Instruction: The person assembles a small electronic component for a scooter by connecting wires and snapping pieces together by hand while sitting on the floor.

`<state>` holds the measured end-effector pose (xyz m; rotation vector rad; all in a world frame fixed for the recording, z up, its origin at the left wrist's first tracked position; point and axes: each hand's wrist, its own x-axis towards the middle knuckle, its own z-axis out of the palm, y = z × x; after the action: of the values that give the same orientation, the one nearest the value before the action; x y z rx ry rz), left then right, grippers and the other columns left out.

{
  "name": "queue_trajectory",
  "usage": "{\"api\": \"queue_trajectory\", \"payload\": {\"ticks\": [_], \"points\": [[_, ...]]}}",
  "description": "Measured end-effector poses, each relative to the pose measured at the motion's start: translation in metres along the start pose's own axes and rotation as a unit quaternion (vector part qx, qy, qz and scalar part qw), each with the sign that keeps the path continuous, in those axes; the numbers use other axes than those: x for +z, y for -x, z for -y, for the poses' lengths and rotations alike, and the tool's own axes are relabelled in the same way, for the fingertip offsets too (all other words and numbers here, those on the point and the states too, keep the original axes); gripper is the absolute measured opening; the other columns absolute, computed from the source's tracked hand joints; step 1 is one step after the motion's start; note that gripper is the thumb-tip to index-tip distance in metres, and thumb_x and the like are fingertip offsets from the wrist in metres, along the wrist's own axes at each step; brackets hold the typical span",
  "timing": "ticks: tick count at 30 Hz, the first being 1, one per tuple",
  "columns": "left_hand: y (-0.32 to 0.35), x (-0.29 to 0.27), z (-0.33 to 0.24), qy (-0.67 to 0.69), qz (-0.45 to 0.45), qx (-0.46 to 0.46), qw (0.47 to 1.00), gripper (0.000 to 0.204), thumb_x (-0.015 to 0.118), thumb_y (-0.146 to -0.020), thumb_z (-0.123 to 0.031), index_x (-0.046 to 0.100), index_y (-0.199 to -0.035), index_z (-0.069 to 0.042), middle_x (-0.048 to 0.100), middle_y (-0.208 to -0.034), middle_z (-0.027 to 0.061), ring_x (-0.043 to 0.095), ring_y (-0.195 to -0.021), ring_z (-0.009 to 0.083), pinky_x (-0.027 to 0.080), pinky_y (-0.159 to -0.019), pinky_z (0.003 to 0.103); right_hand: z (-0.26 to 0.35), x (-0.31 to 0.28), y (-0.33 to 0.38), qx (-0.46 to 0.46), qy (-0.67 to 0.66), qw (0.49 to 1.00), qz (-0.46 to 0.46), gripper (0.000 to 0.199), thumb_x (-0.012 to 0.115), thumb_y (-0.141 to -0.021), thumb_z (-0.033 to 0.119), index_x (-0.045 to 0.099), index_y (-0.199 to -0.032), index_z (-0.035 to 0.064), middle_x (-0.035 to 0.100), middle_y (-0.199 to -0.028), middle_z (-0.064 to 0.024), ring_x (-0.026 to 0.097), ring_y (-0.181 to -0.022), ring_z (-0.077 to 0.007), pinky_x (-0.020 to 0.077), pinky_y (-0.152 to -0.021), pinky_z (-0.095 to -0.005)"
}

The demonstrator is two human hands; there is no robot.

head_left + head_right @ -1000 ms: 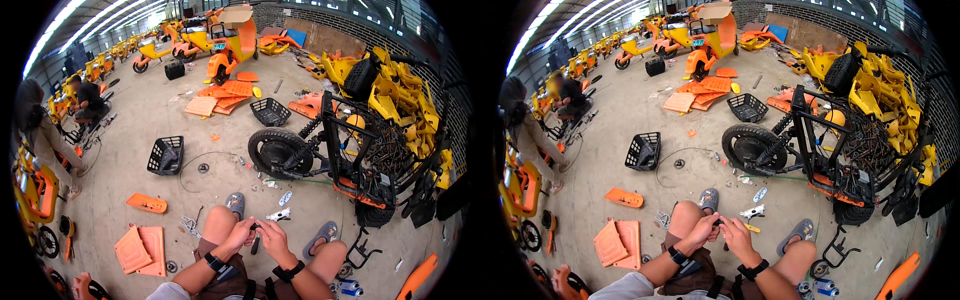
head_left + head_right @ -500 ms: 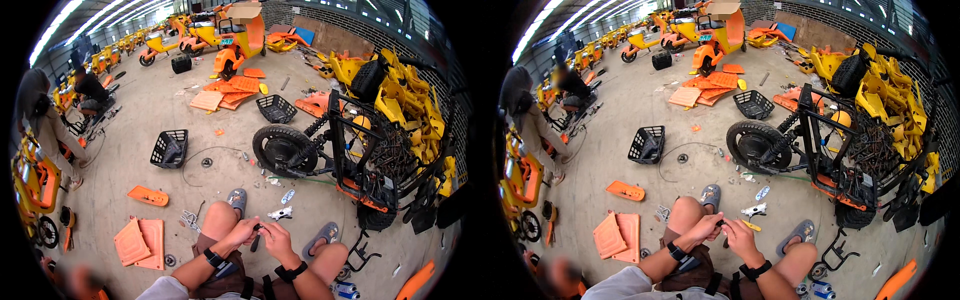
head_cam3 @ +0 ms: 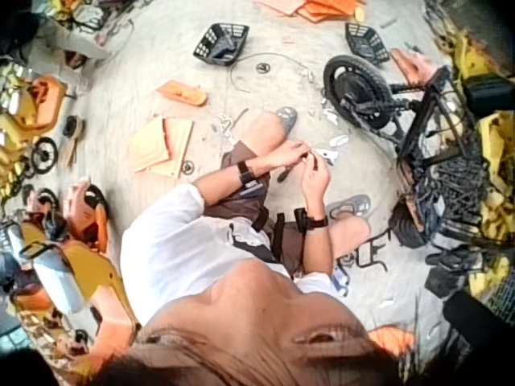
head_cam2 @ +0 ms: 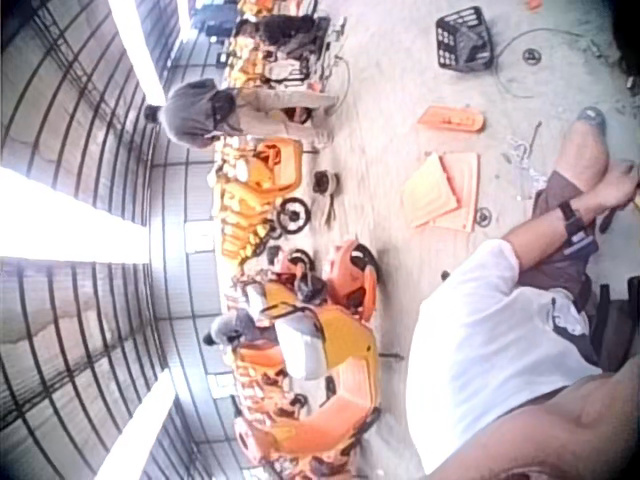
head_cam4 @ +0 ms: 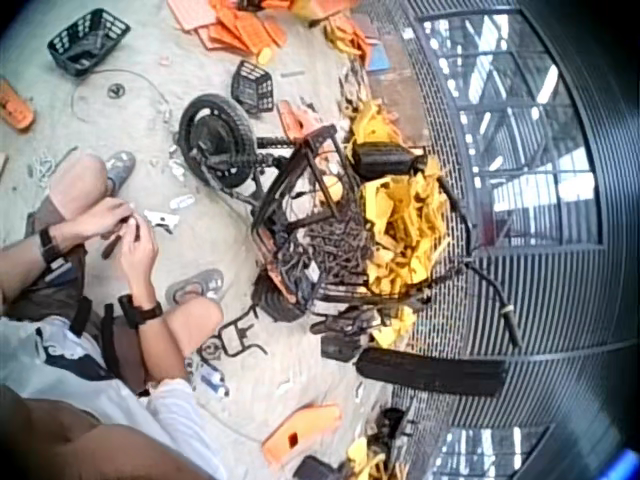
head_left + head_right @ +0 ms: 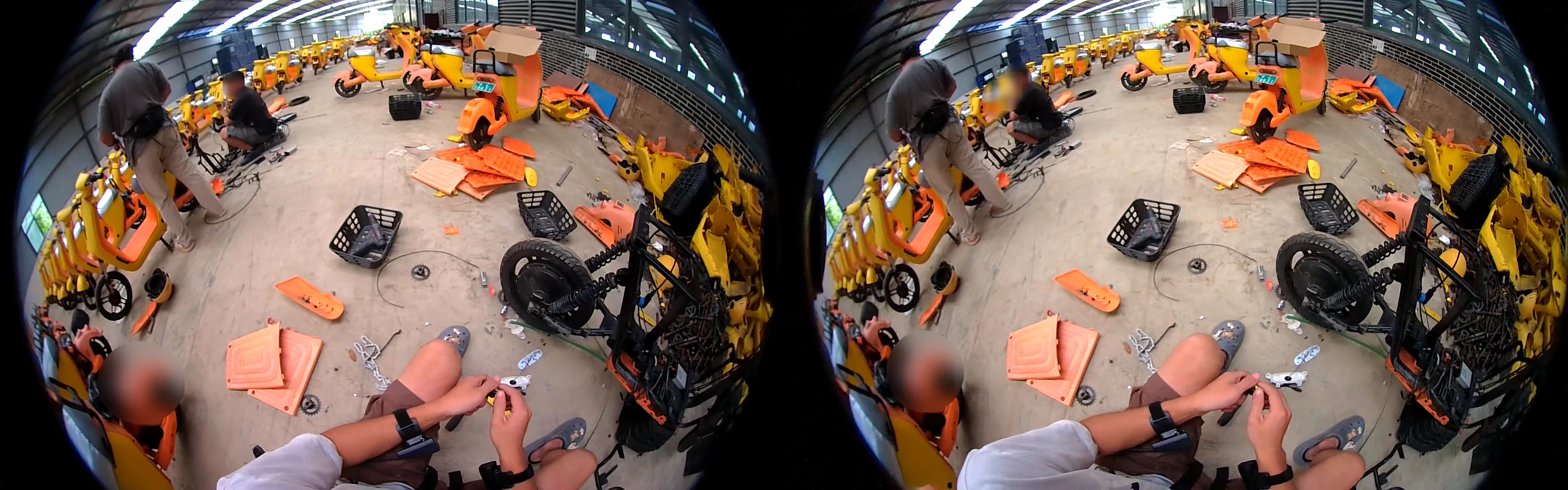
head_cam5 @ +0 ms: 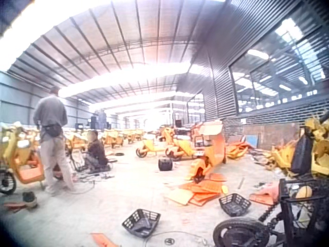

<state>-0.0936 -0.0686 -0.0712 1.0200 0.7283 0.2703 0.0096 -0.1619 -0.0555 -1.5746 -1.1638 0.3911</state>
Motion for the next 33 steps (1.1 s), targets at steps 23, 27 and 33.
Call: {"api": "queue_trajectory", "payload": {"ticks": [23,27,33], "points": [[0.007,0.026,-0.003,-0.058,0.048,0.163,0.984,0.025,0.048,-0.099,-0.03,0.052,-0.111,-0.008,0.053,-0.071,-0.0008,0.038,-0.049,0.0049,0.029,-0.041,0.023,-0.018,-0.008,-0.013,0.257,-0.248,0.934,-0.02,0.028,0.047,-0.099,0.023,0.061,-0.098,-0.0004,0.055,-0.063,-0.0012,0.042,-0.041,-0.0045,0.0299,-0.035,-0.0203],[0.011,0.022,-0.007,-0.183,0.058,0.197,0.961,0.029,0.047,-0.099,-0.028,0.052,-0.117,-0.007,0.057,-0.074,0.0025,0.046,-0.053,0.007,0.036,-0.045,0.025,-0.015,-0.01,-0.005,0.262,-0.249,0.932,-0.007,0.03,0.046,-0.099,0.024,0.062,-0.099,-0.0018,0.056,-0.062,-0.0005,0.04,-0.039,-0.0048,0.0303,-0.036,-0.0214],[0.012,0.048,-0.061,-0.443,0.112,0.231,0.859,0.029,0.048,-0.095,-0.025,0.049,-0.113,-0.002,0.061,-0.088,0.0231,0.059,-0.085,0.0424,0.045,-0.069,0.049,-0.025,-0.012,-0.007,0.211,-0.281,0.915,-0.198,0.032,0.045,-0.1,0.027,0.061,-0.092,0.0006,0.059,-0.077,-0.0031,0.052,-0.063,-0.0079,0.0405,-0.053,-0.0219]]}}
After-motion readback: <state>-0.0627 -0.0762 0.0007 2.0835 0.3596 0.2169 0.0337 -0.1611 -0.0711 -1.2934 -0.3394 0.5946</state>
